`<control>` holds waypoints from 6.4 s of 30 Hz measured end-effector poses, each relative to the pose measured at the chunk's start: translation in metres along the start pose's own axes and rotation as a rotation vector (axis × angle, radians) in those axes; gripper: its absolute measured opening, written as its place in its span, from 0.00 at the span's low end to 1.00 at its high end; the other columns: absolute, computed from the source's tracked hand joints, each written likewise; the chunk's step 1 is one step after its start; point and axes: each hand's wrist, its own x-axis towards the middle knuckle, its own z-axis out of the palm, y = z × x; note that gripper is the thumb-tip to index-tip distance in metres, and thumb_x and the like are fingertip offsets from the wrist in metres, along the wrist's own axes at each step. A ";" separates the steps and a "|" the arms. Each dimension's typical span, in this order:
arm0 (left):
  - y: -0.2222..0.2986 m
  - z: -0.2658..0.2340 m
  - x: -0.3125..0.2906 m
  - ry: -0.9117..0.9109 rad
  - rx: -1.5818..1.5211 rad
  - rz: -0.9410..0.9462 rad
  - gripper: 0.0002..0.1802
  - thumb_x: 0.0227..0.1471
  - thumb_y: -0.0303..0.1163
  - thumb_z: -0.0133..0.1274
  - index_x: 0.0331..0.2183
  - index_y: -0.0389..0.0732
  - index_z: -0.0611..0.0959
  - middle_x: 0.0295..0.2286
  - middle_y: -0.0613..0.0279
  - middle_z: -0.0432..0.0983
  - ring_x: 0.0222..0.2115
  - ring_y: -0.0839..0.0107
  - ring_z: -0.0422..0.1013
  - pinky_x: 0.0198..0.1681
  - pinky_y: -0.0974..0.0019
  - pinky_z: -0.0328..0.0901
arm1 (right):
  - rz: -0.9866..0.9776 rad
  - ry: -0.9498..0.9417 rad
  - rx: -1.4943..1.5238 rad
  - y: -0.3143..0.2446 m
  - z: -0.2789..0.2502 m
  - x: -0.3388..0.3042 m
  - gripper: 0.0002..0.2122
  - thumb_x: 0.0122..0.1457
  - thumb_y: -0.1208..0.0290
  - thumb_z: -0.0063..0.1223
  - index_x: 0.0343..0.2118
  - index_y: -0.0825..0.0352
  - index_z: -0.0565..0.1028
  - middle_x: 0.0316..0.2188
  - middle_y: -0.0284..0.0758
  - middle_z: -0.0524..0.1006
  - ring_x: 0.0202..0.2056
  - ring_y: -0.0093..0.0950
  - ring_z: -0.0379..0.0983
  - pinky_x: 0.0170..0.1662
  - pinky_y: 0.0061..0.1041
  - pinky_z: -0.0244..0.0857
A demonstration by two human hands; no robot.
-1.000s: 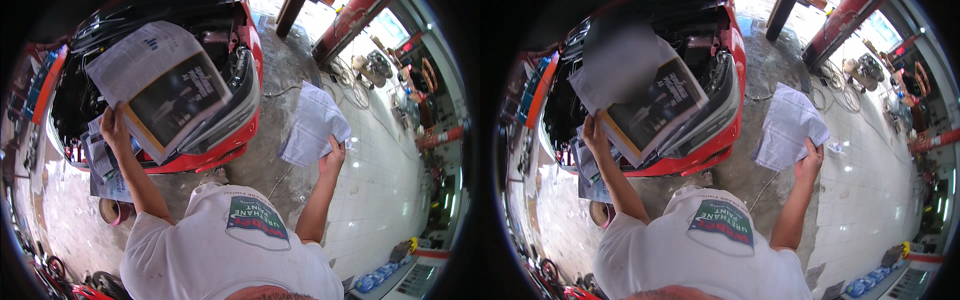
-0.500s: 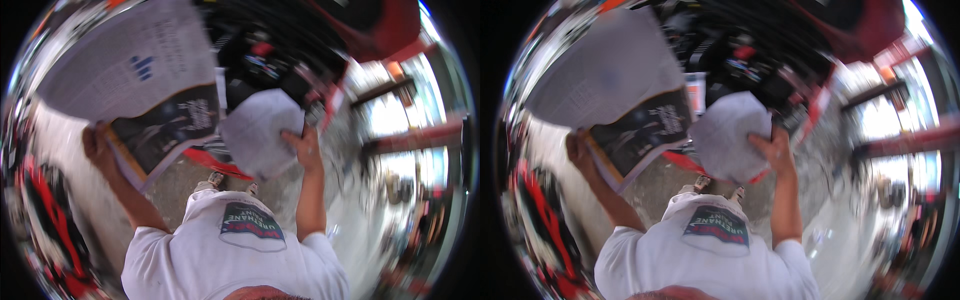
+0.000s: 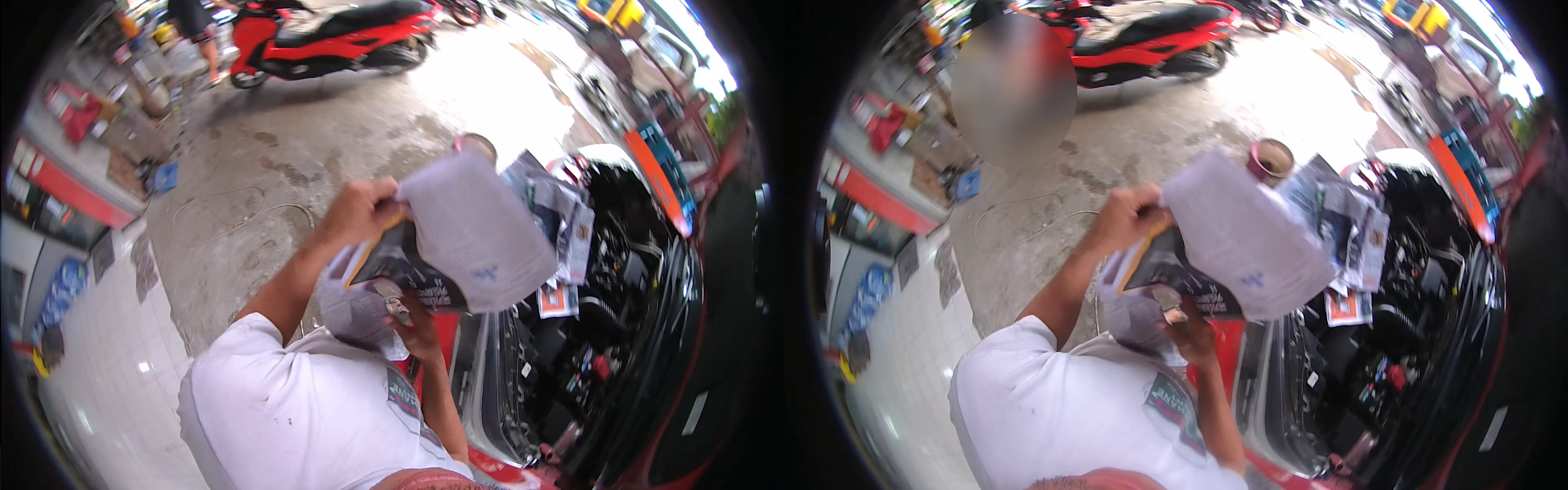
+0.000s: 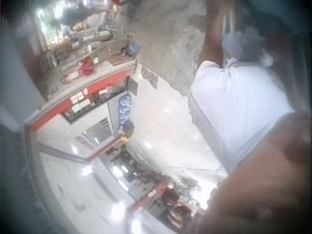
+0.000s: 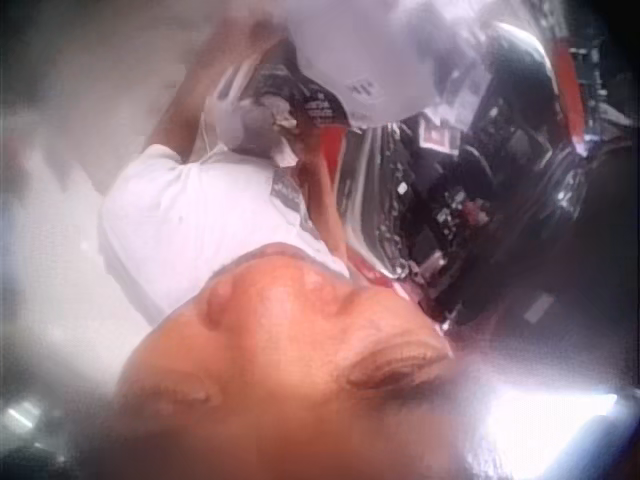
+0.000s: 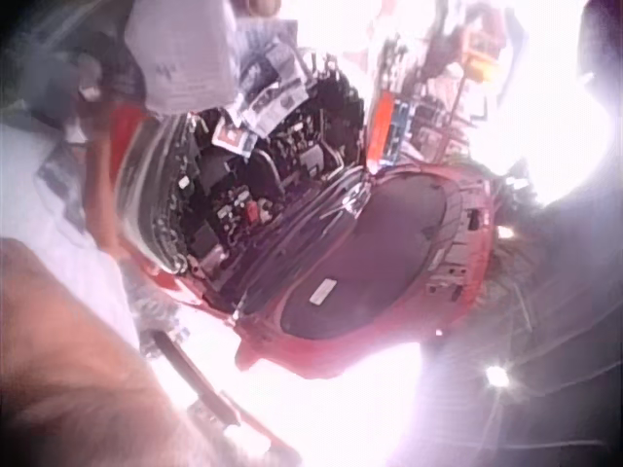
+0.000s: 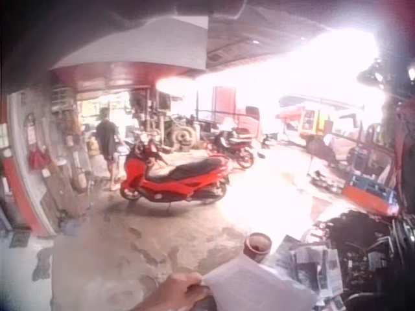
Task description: The person unfolds and places multiple newspaper sheets over the open engine bay of a red car. They smooth the papers to cover the engine components and surrounding areas.
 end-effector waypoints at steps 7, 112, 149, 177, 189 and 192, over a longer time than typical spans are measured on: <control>-0.022 0.018 -0.144 -0.158 0.225 0.130 0.12 0.48 0.32 0.65 0.30 0.38 0.79 0.25 0.49 0.79 0.28 0.47 0.78 0.32 0.50 0.72 | 0.430 0.012 0.582 -0.058 0.036 -0.006 0.27 0.65 0.57 0.62 0.56 0.77 0.72 0.50 0.43 0.79 0.47 0.31 0.78 0.47 0.32 0.75; 0.226 0.299 -0.286 -0.592 -0.450 0.543 0.12 0.51 0.27 0.66 0.34 0.36 0.78 0.28 0.55 0.73 0.29 0.55 0.71 0.35 0.60 0.67 | 0.659 1.342 -1.547 -0.122 -0.306 -0.666 0.08 0.53 0.74 0.63 0.38 0.64 0.83 0.41 0.38 0.82 0.47 0.40 0.77 0.51 0.35 0.70; 0.373 0.568 -0.300 -1.488 0.436 0.411 0.38 0.63 0.66 0.40 0.47 0.44 0.88 0.46 0.50 0.82 0.51 0.52 0.76 0.57 0.55 0.66 | 0.654 0.014 -1.004 0.060 -0.488 -0.657 0.22 0.66 0.46 0.48 0.35 0.63 0.83 0.36 0.38 0.83 0.42 0.41 0.80 0.39 0.41 0.73; 0.332 0.525 -0.273 -1.202 0.633 0.299 0.27 0.66 0.56 0.43 0.51 0.50 0.84 0.45 0.58 0.83 0.44 0.53 0.80 0.49 0.53 0.71 | 0.686 0.367 -0.748 0.070 -0.460 -0.639 0.39 0.53 0.24 0.49 0.40 0.65 0.74 0.26 0.46 0.81 0.35 0.49 0.80 0.44 0.46 0.70; 0.336 0.487 -0.262 -0.839 0.516 0.585 0.36 0.60 0.65 0.47 0.52 0.44 0.84 0.47 0.54 0.82 0.50 0.53 0.77 0.52 0.54 0.71 | 0.214 0.668 -0.930 0.066 -0.431 -0.646 0.34 0.56 0.37 0.59 0.49 0.67 0.76 0.46 0.45 0.79 0.48 0.45 0.76 0.50 0.44 0.69; 0.293 0.485 -0.243 -0.600 0.461 0.730 0.33 0.61 0.61 0.49 0.52 0.44 0.84 0.47 0.51 0.82 0.43 0.55 0.80 0.48 0.55 0.73 | 0.053 0.718 -1.034 0.021 -0.402 -0.615 0.35 0.54 0.40 0.64 0.52 0.67 0.75 0.54 0.45 0.77 0.56 0.46 0.72 0.57 0.44 0.66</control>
